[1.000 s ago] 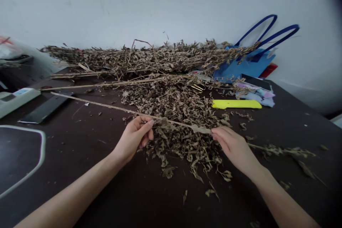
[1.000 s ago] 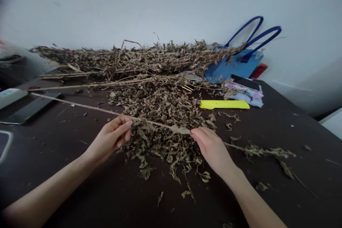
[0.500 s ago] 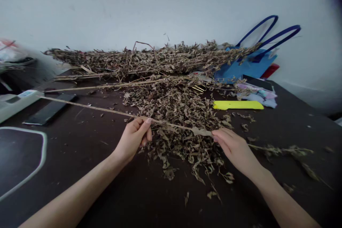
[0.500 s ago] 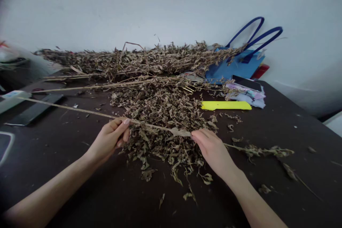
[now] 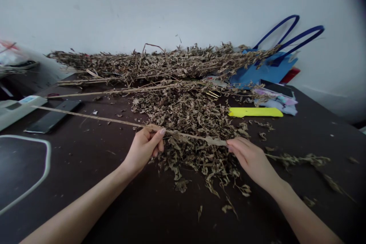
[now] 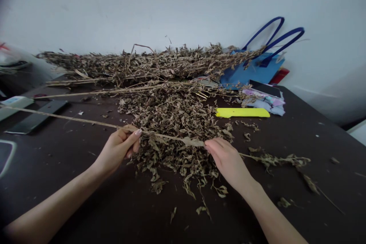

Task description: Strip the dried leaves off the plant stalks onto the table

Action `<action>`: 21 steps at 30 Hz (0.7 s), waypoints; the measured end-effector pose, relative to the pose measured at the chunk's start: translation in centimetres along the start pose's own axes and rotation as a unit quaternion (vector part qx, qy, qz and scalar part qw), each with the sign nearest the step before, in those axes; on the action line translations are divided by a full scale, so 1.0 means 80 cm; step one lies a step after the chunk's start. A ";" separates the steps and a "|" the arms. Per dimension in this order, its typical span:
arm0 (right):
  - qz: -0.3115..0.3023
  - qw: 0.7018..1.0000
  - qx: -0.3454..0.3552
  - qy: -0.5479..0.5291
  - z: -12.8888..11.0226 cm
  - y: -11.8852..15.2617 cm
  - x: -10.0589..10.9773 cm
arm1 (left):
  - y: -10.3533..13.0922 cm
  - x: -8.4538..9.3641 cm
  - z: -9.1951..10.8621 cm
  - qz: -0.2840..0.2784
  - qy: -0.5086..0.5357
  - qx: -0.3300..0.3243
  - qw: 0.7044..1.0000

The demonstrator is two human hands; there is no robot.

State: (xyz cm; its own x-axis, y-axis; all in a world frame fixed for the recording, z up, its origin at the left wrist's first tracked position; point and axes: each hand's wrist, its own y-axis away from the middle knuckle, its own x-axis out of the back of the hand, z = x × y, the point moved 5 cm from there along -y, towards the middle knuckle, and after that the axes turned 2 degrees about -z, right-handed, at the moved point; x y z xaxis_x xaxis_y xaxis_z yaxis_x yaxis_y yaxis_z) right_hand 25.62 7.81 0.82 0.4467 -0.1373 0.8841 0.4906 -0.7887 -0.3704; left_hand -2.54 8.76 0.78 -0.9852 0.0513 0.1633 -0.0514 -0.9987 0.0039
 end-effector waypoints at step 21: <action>-0.013 0.998 -0.056 -0.017 0.008 0.001 0.004 | -0.002 -0.006 -0.003 -0.042 0.015 0.016 0.999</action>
State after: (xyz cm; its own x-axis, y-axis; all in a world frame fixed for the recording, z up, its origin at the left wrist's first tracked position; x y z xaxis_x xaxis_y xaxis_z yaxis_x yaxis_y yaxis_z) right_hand 26.28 8.08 0.89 0.4616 -0.0975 0.8817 0.4159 -0.8542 -0.3121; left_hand -2.08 8.88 0.48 -0.9824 0.1336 0.1306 -0.1283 -0.9906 0.0480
